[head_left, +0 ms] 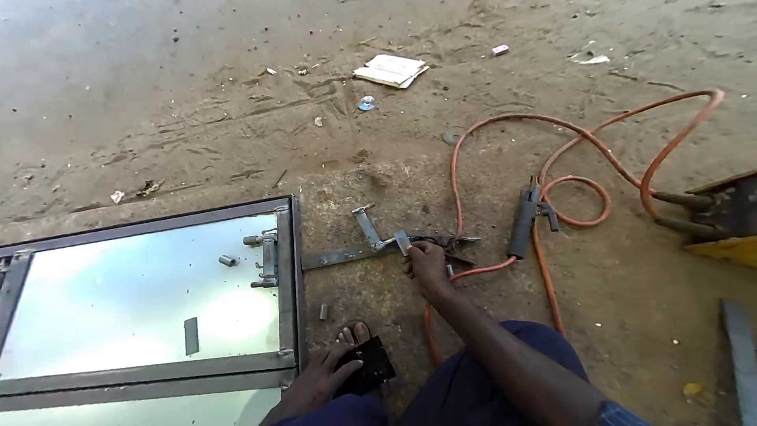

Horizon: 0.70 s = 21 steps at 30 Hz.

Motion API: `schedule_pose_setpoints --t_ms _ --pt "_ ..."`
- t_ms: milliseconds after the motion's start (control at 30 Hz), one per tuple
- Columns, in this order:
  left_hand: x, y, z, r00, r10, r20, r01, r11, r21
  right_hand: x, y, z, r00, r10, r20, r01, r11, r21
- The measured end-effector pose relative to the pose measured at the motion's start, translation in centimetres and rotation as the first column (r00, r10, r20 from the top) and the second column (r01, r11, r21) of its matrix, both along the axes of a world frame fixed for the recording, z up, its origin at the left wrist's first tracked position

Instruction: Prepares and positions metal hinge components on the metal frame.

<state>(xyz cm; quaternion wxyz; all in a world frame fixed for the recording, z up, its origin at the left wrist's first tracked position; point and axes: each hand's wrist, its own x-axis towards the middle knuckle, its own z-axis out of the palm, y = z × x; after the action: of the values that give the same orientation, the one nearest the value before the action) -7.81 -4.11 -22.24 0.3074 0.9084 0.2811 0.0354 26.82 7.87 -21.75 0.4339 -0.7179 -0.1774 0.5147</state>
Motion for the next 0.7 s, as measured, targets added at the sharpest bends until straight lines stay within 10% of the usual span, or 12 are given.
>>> schedule_pose_setpoints --t_ms 700 --pt "-0.1 0.0 -0.2 1.0 -0.019 -0.016 0.02 0.999 0.041 -2.0 -0.8 0.9 0.996 0.086 0.038 -0.091 0.978 0.189"
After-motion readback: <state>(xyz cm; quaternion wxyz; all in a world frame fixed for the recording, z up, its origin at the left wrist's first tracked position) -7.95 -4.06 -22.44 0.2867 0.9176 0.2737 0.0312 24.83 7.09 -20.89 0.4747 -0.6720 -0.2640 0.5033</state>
